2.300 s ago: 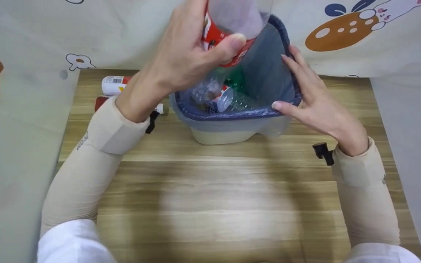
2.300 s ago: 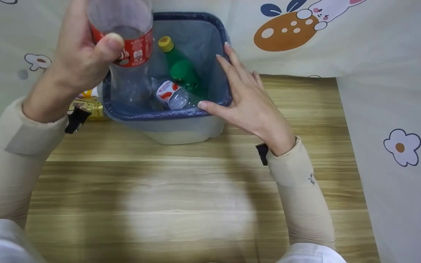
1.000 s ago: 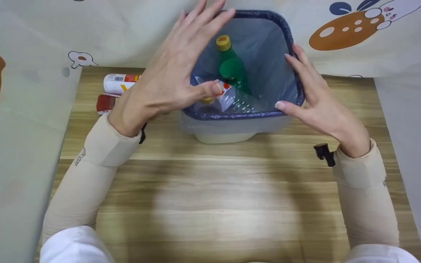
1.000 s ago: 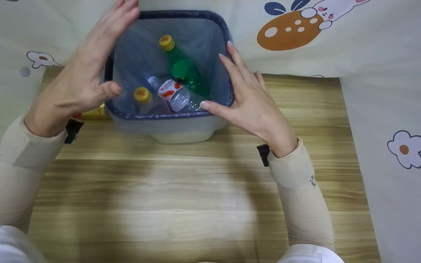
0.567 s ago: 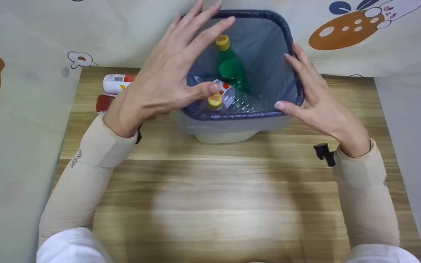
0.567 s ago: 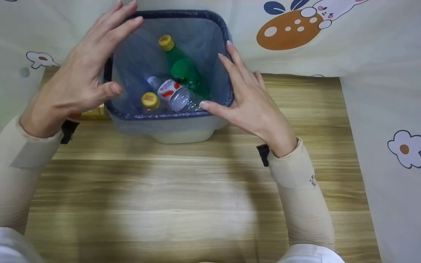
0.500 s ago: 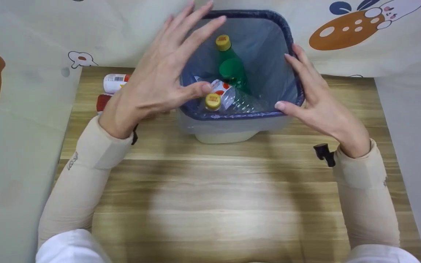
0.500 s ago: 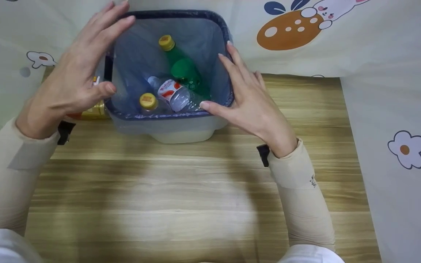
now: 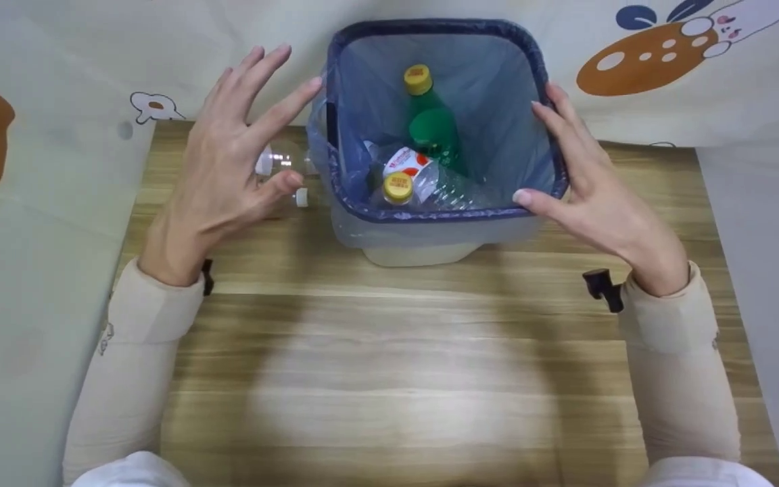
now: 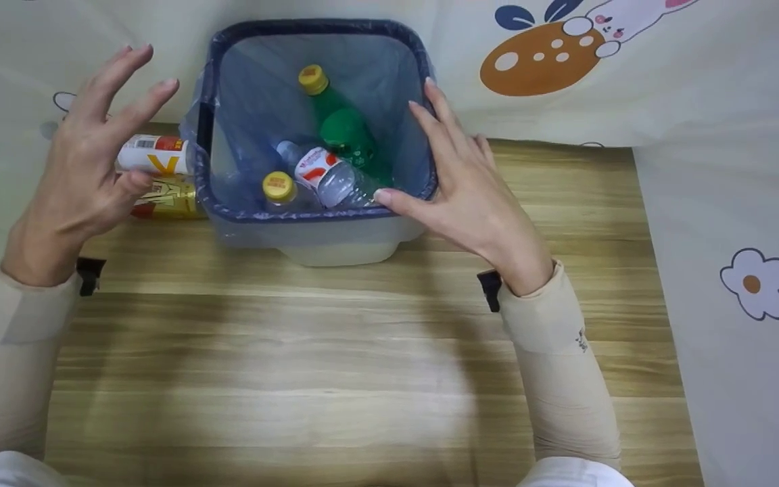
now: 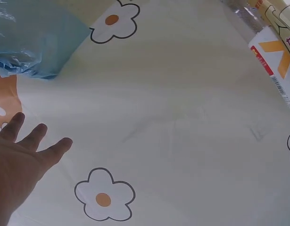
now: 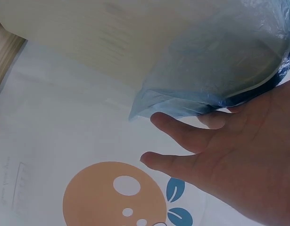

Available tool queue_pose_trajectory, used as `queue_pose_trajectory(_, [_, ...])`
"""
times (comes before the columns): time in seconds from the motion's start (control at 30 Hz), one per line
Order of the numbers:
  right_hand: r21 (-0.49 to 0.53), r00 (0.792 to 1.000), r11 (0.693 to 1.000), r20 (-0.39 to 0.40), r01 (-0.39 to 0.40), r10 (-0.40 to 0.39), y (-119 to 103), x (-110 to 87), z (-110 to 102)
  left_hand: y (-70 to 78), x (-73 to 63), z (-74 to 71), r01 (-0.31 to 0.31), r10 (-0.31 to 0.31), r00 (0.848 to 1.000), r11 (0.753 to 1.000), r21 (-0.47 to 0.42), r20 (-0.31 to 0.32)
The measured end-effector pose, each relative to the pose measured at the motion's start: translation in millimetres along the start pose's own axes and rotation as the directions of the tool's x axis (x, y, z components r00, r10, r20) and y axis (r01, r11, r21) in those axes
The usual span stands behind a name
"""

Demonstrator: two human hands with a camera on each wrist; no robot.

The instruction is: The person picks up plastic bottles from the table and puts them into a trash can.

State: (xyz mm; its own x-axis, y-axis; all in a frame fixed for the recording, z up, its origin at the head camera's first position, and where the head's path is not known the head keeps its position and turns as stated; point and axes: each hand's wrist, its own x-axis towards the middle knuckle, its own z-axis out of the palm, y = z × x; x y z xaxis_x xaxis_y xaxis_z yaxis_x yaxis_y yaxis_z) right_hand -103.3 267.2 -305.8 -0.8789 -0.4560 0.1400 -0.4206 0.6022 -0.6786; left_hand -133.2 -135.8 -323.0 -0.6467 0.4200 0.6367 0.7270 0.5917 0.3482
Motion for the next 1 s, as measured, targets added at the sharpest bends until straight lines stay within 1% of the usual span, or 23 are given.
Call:
queue_pose_trajectory(0.17, [0.011, 1.000, 1.000, -0.006, -0.009, 0.009, 2.1, -2.3, 1.6, -3.9, -4.0, 0.0, 0.003, -0.002, 1.000, 1.000, -0.024, 0.004])
queue_pose_trajectory(0.3, [-0.001, 1.000, 1.000, -0.007, 0.010, -0.010, 2.3, -0.9, 1.6, -6.8, -9.6, -0.3, 0.016, -0.016, 1.000, 0.999, -0.042, -0.004])
queue_pose_trajectory(0.4, [-0.003, 1.000, 1.000, -0.006, 0.011, -0.011, 1.2, 0.0, 1.0, -10.9, -15.0, -0.4, 0.019, -0.019, 1.000, 0.999, -0.030, -0.007])
queue_pose_trajectory(0.5, [0.011, 1.000, 1.000, -0.006, 0.003, -0.003, 0.0, 0.2, -0.1, -16.8, -20.6, 0.4, 0.005, -0.005, 1.000, 1.000, -0.003, -0.009])
queue_pose_trajectory(0.63, [0.020, 1.000, 1.000, -0.003, 0.002, -0.002, -2.0, 1.4, 0.0, -27.4, -34.9, 2.9, -0.005, 0.005, 1.000, 0.999, 0.046, -0.003])
queue_pose_trajectory(0.8, [0.026, 1.000, 1.000, 0.007, 0.005, -0.005, -0.9, 2.6, 0.3, -45.4, -57.6, 9.9, 0.012, -0.018, 0.999, 0.993, 0.115, 0.047])
queue_pose_trajectory(0.87, [0.026, 1.000, 1.000, 0.008, 0.009, -0.009, 0.0, 2.5, 0.0, -54.8, -66.8, 13.2, 0.020, -0.033, 0.996, 0.988, 0.155, 0.085])
queue_pose_trajectory(0.93, [0.023, 1.000, 1.000, 0.006, 0.008, -0.008, 1.0, 1.6, -0.3, -63.6, -75.9, 16.2, 0.044, -0.068, 0.989, 0.983, 0.178, 0.128])
queue_pose_trajectory(1.0, [0.024, 1.000, 1.000, 0.007, 0.003, -0.003, 1.5, 0.5, -0.5, -70.4, -84.4, 18.0, 0.083, -0.115, 0.978, 0.979, 0.186, 0.172])
